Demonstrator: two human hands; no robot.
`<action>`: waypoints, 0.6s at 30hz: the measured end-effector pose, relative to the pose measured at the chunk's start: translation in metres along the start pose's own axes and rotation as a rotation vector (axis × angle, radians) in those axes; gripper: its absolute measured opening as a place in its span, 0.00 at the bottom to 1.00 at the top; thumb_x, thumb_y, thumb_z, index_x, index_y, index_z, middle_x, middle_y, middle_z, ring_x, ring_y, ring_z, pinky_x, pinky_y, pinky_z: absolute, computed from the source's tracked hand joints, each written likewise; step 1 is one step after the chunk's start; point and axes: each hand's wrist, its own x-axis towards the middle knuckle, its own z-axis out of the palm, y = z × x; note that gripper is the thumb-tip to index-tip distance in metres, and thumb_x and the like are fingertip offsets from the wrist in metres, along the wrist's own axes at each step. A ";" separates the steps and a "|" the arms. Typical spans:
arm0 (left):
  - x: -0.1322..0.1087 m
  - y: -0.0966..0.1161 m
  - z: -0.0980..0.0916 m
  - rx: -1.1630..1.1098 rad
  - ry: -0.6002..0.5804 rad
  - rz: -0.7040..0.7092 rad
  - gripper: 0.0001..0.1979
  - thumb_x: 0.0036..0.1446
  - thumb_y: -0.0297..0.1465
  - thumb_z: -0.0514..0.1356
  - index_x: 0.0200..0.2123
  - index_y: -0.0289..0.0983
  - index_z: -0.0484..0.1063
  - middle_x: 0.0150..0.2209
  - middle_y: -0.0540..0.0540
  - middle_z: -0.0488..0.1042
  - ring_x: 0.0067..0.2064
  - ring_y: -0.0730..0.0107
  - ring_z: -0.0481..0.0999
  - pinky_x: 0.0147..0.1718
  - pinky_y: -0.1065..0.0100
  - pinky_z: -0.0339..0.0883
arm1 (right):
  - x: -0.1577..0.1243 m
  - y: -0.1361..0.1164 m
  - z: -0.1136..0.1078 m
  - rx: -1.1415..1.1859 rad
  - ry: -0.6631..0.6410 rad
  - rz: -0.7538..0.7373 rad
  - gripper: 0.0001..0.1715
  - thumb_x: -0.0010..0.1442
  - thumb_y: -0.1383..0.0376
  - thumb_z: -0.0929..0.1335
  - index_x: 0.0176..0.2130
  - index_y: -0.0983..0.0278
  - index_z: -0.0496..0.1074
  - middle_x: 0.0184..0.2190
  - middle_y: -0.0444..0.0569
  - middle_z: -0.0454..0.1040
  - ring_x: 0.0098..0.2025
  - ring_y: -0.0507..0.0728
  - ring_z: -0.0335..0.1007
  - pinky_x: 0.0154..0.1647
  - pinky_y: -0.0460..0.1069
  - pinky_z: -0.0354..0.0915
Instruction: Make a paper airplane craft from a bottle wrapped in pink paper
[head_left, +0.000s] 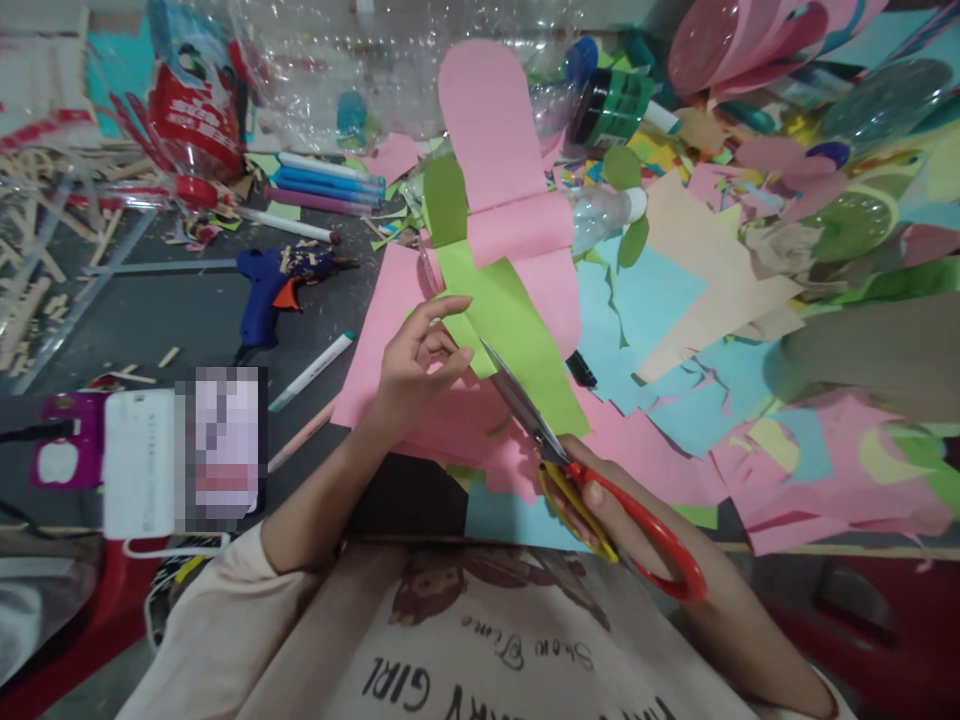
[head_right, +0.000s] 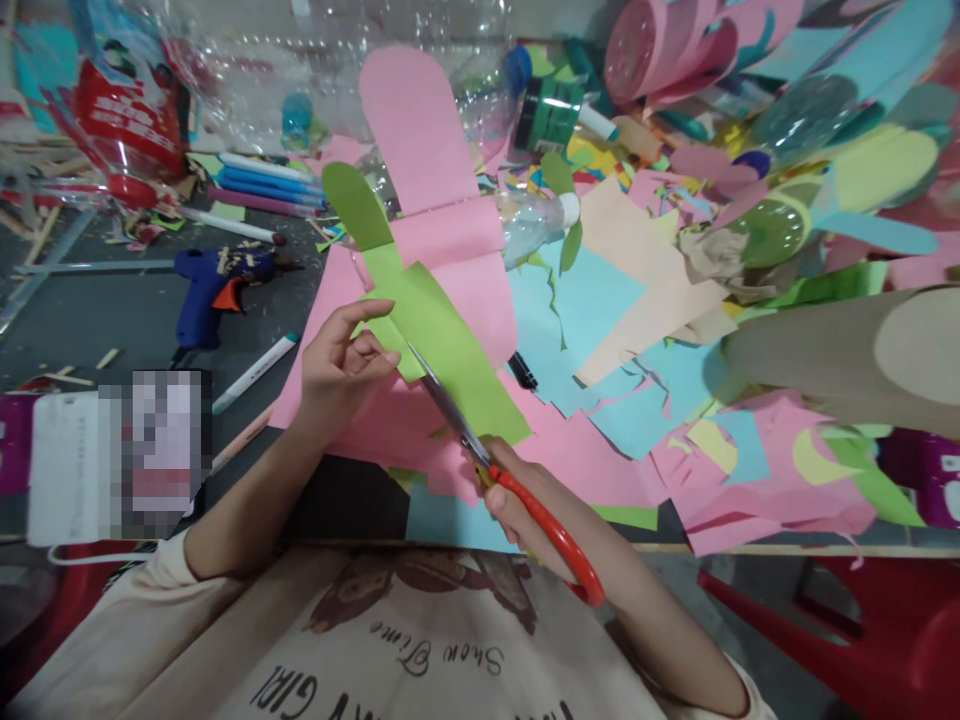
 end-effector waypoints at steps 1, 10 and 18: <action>0.000 0.000 0.000 -0.008 -0.002 -0.003 0.21 0.47 0.31 0.64 0.48 0.39 0.70 0.31 0.52 0.73 0.23 0.79 0.69 0.25 0.73 0.67 | 0.001 0.000 0.001 0.015 -0.009 0.002 0.30 0.62 0.36 0.58 0.36 0.59 0.61 0.24 0.41 0.63 0.21 0.49 0.56 0.20 0.48 0.57; -0.002 -0.001 -0.002 0.007 -0.043 -0.037 0.23 0.50 0.33 0.65 0.51 0.39 0.69 0.25 0.55 0.70 0.23 0.76 0.71 0.26 0.72 0.69 | 0.003 0.002 0.004 0.053 -0.023 0.012 0.29 0.62 0.37 0.58 0.36 0.58 0.58 0.20 0.38 0.59 0.19 0.49 0.52 0.22 0.49 0.55; -0.002 -0.001 -0.003 -0.002 -0.011 -0.002 0.22 0.49 0.31 0.66 0.50 0.40 0.72 0.35 0.51 0.74 0.23 0.80 0.71 0.24 0.75 0.69 | 0.006 0.003 0.007 0.028 0.008 0.038 0.31 0.61 0.35 0.58 0.42 0.59 0.60 0.20 0.37 0.59 0.18 0.48 0.51 0.19 0.47 0.52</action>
